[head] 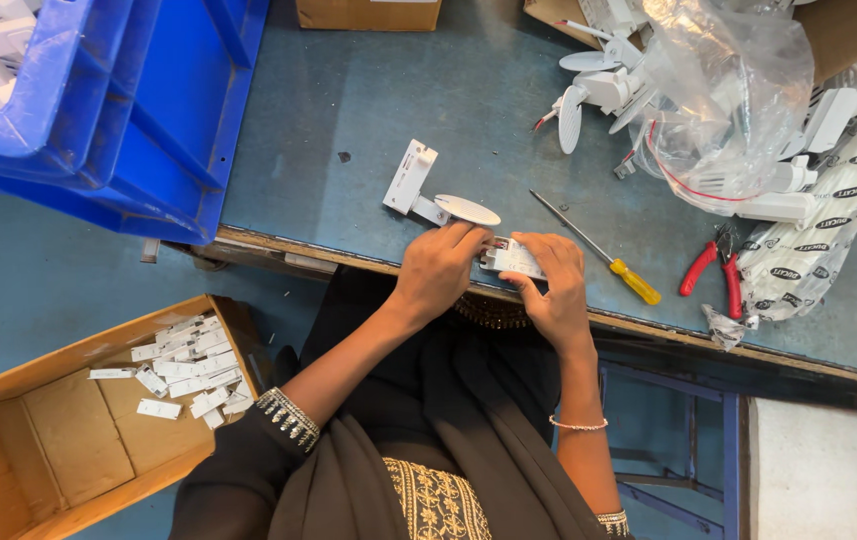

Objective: The person assembles white plastic electrical components on a workbench. They use a screwdriver to tighten screws, connect wires, and place completed units into a blue crate. The process is repeated for multiple units.

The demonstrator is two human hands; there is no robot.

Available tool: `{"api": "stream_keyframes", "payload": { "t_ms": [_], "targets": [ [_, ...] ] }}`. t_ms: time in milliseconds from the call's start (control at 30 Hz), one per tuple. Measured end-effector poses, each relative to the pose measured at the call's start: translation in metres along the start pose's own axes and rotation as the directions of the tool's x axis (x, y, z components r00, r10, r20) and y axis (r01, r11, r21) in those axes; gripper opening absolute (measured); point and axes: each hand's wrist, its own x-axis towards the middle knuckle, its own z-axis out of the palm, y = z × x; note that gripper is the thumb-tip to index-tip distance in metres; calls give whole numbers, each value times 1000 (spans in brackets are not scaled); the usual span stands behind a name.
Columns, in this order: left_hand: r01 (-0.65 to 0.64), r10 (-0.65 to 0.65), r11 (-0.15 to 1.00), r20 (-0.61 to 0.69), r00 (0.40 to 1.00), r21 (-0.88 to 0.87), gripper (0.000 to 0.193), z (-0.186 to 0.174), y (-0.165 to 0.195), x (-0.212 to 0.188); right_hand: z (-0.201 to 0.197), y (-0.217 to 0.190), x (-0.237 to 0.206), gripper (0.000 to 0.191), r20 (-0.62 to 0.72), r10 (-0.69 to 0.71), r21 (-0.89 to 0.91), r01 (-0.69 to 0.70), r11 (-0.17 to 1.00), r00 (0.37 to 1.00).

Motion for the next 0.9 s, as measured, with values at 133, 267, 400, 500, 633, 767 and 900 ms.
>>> {"api": "stream_keyframes", "payload": {
  "t_ms": [133, 267, 400, 500, 633, 767, 900],
  "targets": [
    [15, -14, 999, 36, 999, -44, 10, -8, -5, -1, 0, 0, -1, 50, -8, -42, -78, 41, 996, 999],
    [27, -21, 995, 61, 998, -95, 9, -14, -12, 0, -2, -3, 1, 48, 3, -20, -56, 20, 998, 1000],
    [0, 10, 991, 76, 997, -133, 13, -16, -15, 0, -11, 1, 6, 47, 93, 22, 51, -27, 998, 995],
    [37, -24, 990, 99, 995, -134, 13, -14, -14, 0, -25, 21, 15, 33, 69, 40, 91, -46, 995, 997],
    [76, -60, 989, 121, 991, -130, 13, -13, -13, 0, -48, 74, 44, 35, -104, 57, -110, -68, 992, 993],
    [65, -52, 990, 100, 994, -125, 12, -12, -13, 0, -52, 123, 65, 29, -54, 27, -218, -38, 975, 998],
    [65, -53, 988, 91, 994, -137, 12, -11, -12, 0, -46, 147, 58, 29, -74, 168, -118, -176, 977, 983]
  ]
}}
